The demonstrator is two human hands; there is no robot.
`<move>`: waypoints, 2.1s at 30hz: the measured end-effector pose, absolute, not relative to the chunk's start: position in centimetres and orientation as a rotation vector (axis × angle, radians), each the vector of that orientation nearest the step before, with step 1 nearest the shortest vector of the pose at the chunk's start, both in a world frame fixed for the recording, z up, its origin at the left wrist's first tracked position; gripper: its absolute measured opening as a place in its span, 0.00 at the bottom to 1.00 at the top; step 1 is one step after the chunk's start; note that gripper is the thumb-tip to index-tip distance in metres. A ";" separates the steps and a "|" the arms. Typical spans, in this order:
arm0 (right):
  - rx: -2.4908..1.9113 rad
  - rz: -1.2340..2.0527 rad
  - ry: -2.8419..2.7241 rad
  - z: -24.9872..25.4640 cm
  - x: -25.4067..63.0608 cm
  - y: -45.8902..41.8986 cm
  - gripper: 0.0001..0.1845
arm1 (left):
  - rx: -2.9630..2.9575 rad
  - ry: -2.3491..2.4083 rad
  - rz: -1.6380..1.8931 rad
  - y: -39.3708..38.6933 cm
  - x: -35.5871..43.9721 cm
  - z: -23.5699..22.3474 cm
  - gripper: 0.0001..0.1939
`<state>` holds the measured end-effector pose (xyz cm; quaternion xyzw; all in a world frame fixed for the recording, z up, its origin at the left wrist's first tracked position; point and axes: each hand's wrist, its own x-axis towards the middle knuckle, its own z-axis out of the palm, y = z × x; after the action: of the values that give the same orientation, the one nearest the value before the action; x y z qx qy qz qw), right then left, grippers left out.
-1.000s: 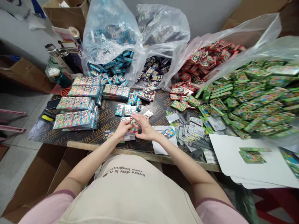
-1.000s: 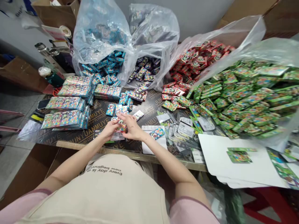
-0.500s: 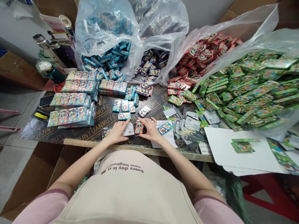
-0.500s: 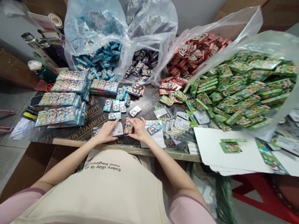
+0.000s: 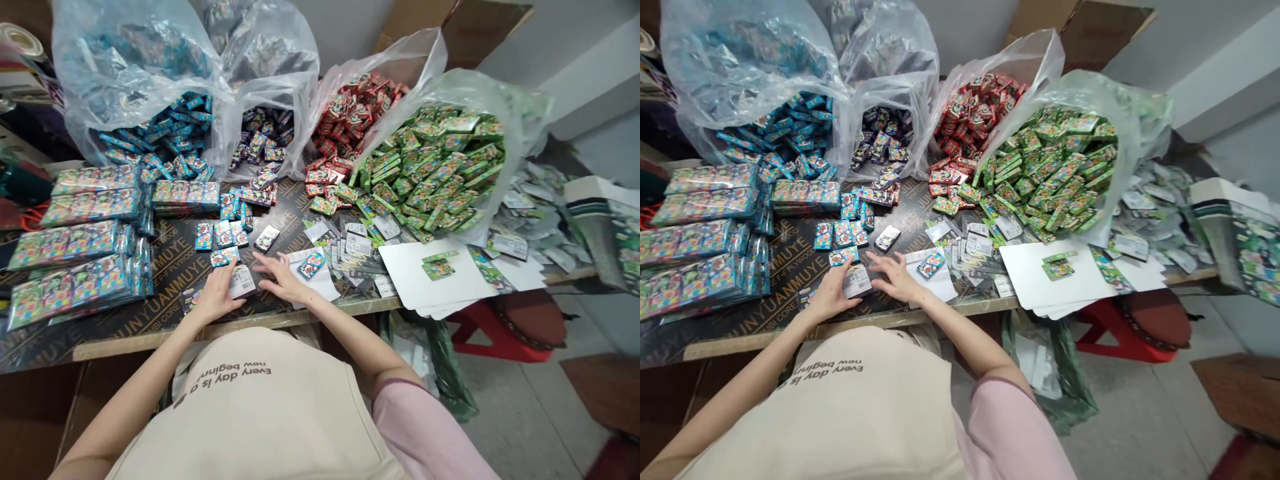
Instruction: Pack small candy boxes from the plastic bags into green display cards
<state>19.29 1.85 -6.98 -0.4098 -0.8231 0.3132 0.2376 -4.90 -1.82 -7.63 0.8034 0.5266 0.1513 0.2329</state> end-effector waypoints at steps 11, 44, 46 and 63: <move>-1.907 0.151 -2.094 -6.7 33.0 16.0 0.28 | 2.309 1.511 0.283 -1.9 -4.9 -6.5 0.42; -0.939 0.946 -2.447 -9.8 18.9 2.3 0.50 | 2.256 1.450 0.248 -2.4 -6.7 -7.9 0.56; -0.917 1.096 -2.404 -9.7 18.7 2.6 0.54 | 2.218 1.437 0.319 -2.3 -6.6 -7.5 0.56; -1.237 1.421 -0.816 -3.0 10.3 3.8 0.24 | 0.492 1.273 1.496 -0.8 0.9 -5.1 0.24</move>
<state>10.29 3.85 -2.98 -0.5156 -0.3399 0.5921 0.5177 0.85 -0.81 -5.05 0.2061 0.5332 0.6265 0.5299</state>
